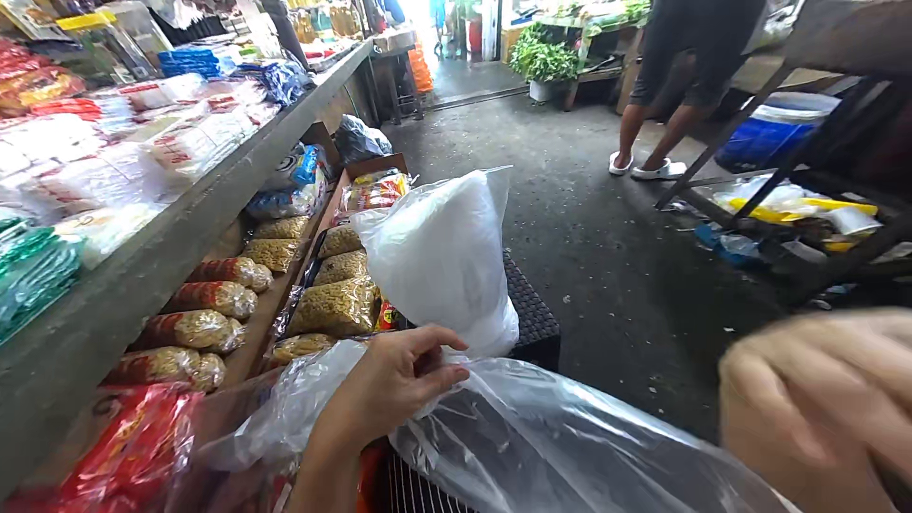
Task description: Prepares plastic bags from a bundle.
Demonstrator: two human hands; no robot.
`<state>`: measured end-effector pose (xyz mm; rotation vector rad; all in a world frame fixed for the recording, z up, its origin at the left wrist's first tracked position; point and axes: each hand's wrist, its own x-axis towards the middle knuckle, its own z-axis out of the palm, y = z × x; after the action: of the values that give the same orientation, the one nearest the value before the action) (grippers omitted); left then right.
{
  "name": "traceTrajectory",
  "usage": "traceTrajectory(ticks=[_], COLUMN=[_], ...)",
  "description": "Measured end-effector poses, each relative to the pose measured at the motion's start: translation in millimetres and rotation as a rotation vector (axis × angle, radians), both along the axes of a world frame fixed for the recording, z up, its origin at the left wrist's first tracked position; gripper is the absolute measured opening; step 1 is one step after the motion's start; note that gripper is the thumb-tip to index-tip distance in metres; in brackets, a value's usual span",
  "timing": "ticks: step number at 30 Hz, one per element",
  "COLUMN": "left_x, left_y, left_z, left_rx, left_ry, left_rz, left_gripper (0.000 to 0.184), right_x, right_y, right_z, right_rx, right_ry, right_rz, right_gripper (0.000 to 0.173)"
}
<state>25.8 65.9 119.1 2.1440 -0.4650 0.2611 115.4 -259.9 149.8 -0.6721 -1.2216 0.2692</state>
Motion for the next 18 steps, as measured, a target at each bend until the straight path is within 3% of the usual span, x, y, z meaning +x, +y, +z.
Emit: traceTrajectory(ticks=[1,3,5,6,7,9,11,13,16,18], left_x=[1,1,-1,-1,-1,-3,-6,-4,1,2], left_y=[-6,-22,-33,-34,-33,-23,-10,-2,-2,-9], left_z=[6,18,27,29,30,27,21,10,-6,-10], left_rx=[0.059,0.213,0.308,0.297,0.243,0.104,0.097,0.032,-0.369,-0.591], left_ry=[-0.062,-0.191,-0.294,-0.326,-0.336,-0.283,-0.19,-0.127,-0.149,-0.155], left_rz=[-0.042,-0.071,-0.03,0.011,0.053,0.127,0.203,0.2,0.074,0.047], left_gripper=[0.023,0.021,0.021,0.022,0.027,0.04,0.055,0.04,0.008,0.011], right_x=[15,45,40,32,25,21,25,28,30,31], right_y=[17,48,76,84,89,92,89,86,88,90], right_z=[-2,-9,-15,-15,-16,-24,-31,-37,-43,-47], right_rx=[0.025,-0.278,-0.613,-0.737,-0.808,-0.732,-0.602,-0.534,-0.504,-0.49], right_ry=[-0.003,-0.288,-0.451,-0.483,-0.485,-0.433,-0.347,-0.289,-0.244,-0.228], right_rz=[-0.018,-0.094,-0.156,-0.19,-0.234,-0.348,-0.371,-0.361,-0.38,-0.416], right_gripper=[0.043,0.068,0.088,0.08,0.06,0.026,0.018,0.021,0.027,0.027])
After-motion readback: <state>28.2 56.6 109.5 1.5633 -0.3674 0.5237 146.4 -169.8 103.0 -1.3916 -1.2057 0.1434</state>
